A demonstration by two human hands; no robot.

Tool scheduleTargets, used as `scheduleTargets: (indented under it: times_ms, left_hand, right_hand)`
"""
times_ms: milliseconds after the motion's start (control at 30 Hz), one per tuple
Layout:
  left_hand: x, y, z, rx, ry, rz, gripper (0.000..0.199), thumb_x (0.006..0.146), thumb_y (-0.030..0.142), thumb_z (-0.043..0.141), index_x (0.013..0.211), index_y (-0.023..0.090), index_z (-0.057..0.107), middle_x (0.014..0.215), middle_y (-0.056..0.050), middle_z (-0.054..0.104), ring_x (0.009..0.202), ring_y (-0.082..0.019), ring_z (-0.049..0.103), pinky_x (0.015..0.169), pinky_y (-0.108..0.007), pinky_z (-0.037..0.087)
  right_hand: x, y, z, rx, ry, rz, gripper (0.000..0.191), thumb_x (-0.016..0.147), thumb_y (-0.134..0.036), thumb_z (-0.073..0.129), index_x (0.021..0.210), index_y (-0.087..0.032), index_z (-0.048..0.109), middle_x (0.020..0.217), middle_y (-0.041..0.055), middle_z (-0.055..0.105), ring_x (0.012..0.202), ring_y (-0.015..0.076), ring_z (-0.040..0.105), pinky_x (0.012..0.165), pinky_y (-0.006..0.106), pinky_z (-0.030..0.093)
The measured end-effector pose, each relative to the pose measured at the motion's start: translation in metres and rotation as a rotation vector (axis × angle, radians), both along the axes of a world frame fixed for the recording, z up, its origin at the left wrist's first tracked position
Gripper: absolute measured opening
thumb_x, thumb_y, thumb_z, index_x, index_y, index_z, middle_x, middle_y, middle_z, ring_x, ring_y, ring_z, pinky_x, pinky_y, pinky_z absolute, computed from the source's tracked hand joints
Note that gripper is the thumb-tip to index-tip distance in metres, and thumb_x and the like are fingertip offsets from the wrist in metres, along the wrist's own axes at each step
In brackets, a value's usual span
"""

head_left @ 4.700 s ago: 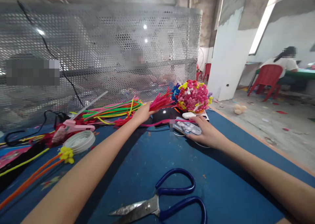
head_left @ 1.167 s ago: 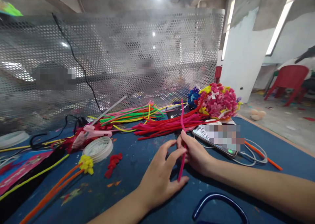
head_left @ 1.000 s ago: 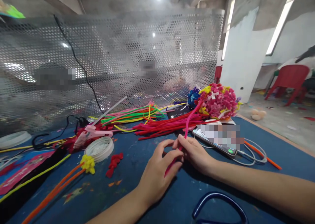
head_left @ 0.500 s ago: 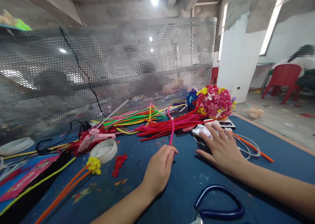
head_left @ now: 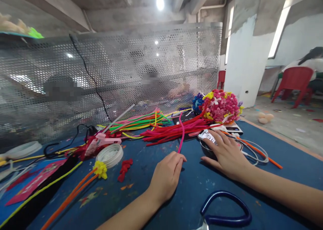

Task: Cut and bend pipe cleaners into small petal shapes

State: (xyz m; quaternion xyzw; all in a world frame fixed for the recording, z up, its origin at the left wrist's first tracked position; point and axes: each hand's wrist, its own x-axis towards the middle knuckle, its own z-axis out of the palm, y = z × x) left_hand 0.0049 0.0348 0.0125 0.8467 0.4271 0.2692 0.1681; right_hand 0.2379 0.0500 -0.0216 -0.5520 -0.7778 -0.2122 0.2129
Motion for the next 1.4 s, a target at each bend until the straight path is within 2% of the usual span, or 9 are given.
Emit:
scheduleTargets:
  times_ms: [100, 267, 367, 433, 567, 767, 900, 1167, 1400]
  left_hand:
    - [-0.001, 0.001, -0.001, 0.001, 0.023, -0.019, 0.031, 0.093, 0.027, 0.026, 0.097, 0.022, 0.056, 0.088, -0.003, 0.059, 0.081, -0.015, 0.056, 0.076, -0.028, 0.044]
    - [-0.001, 0.000, -0.003, 0.038, 0.063, -0.098, 0.030, 0.093, 0.024, 0.028, 0.102, 0.022, 0.057, 0.089, -0.004, 0.061, 0.083, -0.016, 0.055, 0.079, -0.029, 0.044]
    - [-0.002, -0.001, -0.004, 0.061, -0.040, -0.060, 0.026, 0.092, 0.025, 0.031, 0.092, 0.020, 0.056, 0.089, -0.005, 0.061, 0.084, -0.016, 0.054, 0.078, -0.030, 0.044]
    - [-0.002, 0.000, -0.004, 0.037, -0.196, 0.041, 0.021, 0.092, 0.027, 0.032, 0.091, 0.020, 0.053, 0.088, -0.004, 0.060, 0.083, -0.015, 0.055, 0.077, -0.029, 0.044]
    - [-0.004, 0.009, -0.006, -0.086, -0.447, 0.222, 0.017, 0.086, 0.035, 0.045, 0.090, 0.020, 0.050, 0.082, -0.001, 0.059, 0.074, -0.014, 0.057, 0.068, -0.025, 0.045]
    - [-0.004, 0.023, -0.006, -0.348, -0.552, 0.273, 0.029, 0.077, 0.043, 0.055, 0.078, 0.015, 0.063, 0.060, 0.001, 0.059, 0.052, -0.012, 0.053, 0.050, -0.022, 0.041]
    - [-0.005, 0.025, -0.008, -0.402, -0.616, 0.266, 0.029, 0.077, 0.040, 0.056, 0.087, 0.015, 0.066, 0.069, -0.003, 0.066, 0.055, -0.012, 0.056, 0.051, -0.022, 0.043]
    - [-0.003, 0.024, -0.008, -0.421, -0.551, 0.219, 0.033, 0.081, 0.039, 0.050, 0.095, 0.014, 0.068, 0.071, -0.004, 0.068, 0.058, -0.013, 0.057, 0.051, -0.022, 0.042]
    - [-0.001, 0.018, -0.005, -0.398, -0.474, 0.064, 0.033, 0.082, 0.034, 0.049, 0.108, 0.020, 0.065, 0.094, -0.005, 0.069, 0.083, -0.018, 0.060, 0.066, -0.026, 0.045]
  right_hand:
    - [-0.006, -0.005, 0.005, 0.042, -0.022, 0.150, 0.050, 0.080, -0.053, 0.049, 0.118, -0.020, 0.053, 0.133, 0.0146, 0.042, 0.125, 0.0328, 0.032, 0.098, 0.053, 0.031]
    - [-0.039, -0.003, 0.013, 0.116, -0.016, 0.482, 0.038, 0.082, -0.024, 0.050, 0.118, -0.015, 0.049, 0.130, 0.0160, 0.045, 0.124, 0.0282, 0.035, 0.100, 0.045, 0.033]
    - [-0.062, 0.012, 0.013, 0.008, 0.054, 0.684, 0.032, 0.084, -0.015, 0.041, 0.116, -0.010, 0.046, 0.107, 0.0157, 0.059, 0.101, 0.0214, 0.054, 0.083, 0.035, 0.046]
    - [-0.073, 0.023, 0.012, -0.045, 0.110, 0.736, 0.025, 0.088, -0.015, 0.037, 0.110, -0.011, 0.047, 0.089, 0.0114, 0.062, 0.081, 0.0178, 0.058, 0.069, 0.029, 0.048]
    - [-0.074, 0.035, 0.009, -0.006, 0.154, 0.708, 0.023, 0.093, -0.026, 0.036, 0.095, -0.015, 0.055, 0.073, 0.0054, 0.061, 0.064, 0.0146, 0.056, 0.056, 0.024, 0.040]
    - [-0.062, 0.036, 0.007, -0.044, 0.260, 0.593, 0.029, 0.094, -0.029, 0.035, 0.087, -0.019, 0.062, 0.069, 0.0019, 0.063, 0.062, 0.0115, 0.057, 0.056, 0.022, 0.035]
    - [-0.064, 0.038, 0.006, -0.072, 0.341, 0.611, 0.025, 0.092, -0.024, 0.038, 0.089, -0.017, 0.062, 0.072, 0.0043, 0.062, 0.067, 0.0130, 0.056, 0.062, 0.022, 0.039]
    - [-0.063, 0.039, 0.007, -0.004, 0.351, 0.639, 0.025, 0.089, -0.022, 0.042, 0.077, -0.016, 0.064, 0.063, 0.0030, 0.060, 0.056, 0.0106, 0.052, 0.054, 0.021, 0.037]
    - [-0.060, 0.039, 0.005, 0.088, 0.351, 0.610, 0.028, 0.087, -0.019, 0.042, 0.063, -0.016, 0.057, 0.055, 0.0008, 0.057, 0.049, 0.0088, 0.046, 0.049, 0.021, 0.033]
